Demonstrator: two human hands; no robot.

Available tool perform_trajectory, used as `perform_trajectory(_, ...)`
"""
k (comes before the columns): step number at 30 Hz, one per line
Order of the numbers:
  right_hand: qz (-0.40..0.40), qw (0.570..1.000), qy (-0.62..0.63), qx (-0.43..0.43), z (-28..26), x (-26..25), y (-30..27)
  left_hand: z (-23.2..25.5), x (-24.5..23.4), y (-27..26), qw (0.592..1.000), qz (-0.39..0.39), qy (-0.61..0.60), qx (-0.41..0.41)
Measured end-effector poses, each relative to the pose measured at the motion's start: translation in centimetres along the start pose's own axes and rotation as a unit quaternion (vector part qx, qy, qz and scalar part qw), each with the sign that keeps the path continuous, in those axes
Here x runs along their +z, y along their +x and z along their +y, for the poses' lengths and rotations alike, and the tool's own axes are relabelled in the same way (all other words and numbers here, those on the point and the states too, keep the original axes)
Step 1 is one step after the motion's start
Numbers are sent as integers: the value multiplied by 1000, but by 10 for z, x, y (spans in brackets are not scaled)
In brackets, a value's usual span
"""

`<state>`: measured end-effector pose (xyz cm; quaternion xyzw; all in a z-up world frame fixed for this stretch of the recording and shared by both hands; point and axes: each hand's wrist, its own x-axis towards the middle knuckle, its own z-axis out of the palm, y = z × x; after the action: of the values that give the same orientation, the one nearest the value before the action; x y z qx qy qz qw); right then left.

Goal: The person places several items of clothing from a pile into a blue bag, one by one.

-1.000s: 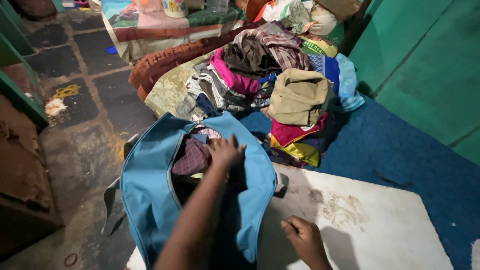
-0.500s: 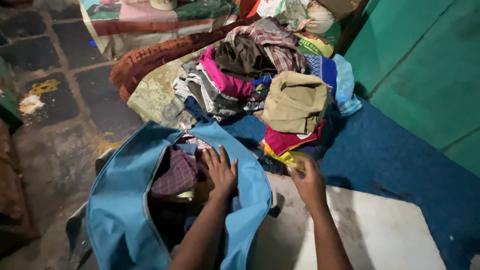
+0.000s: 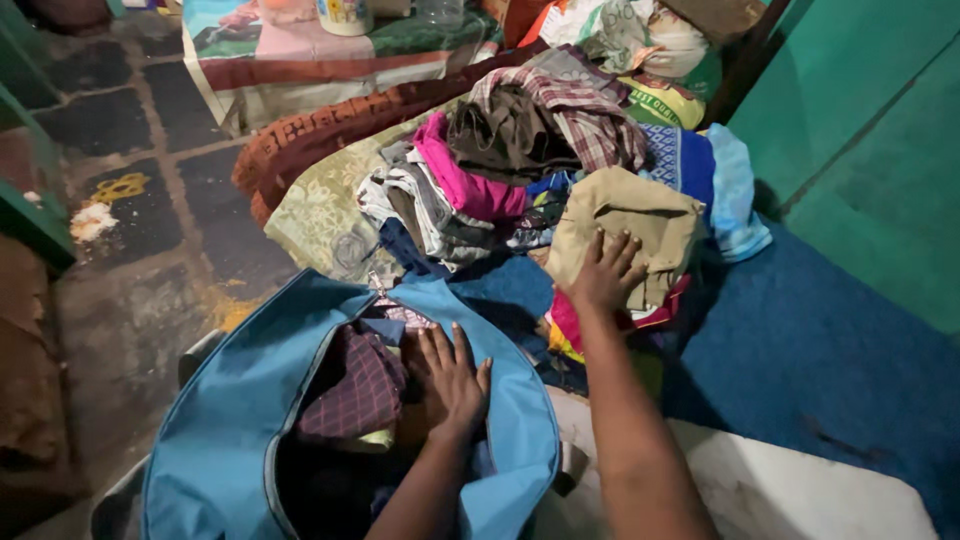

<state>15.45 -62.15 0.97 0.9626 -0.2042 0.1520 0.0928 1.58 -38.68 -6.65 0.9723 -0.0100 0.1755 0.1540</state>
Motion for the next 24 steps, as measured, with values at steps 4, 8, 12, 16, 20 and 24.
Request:
perform_trajectory(4, 31, 998, 50, 1, 12, 24, 15, -1, -2, 0, 1000, -6, 11, 6)
perform_trajectory(8, 117, 973, 199, -23, 53, 54, 43, 1, -5, 1, 1000, -6, 20, 9)
perform_trajectory(12, 53, 904, 412, 100, 126, 83, 89, -1, -1, 3, 1000, -6, 2, 4)
perform_trajectory(16, -3, 905, 408, 122, 161, 96, 85, -1, -2, 1, 1000, -9, 21, 7)
perform_trajectory(20, 110, 920, 369, -77, 108, 73, 42, 0, -2, 0, 1000, -12, 19, 5)
perform_trajectory(24, 120, 976, 163, -81, 46, 36, -17, 1, -1, 0, 999, -9, 37, 5)
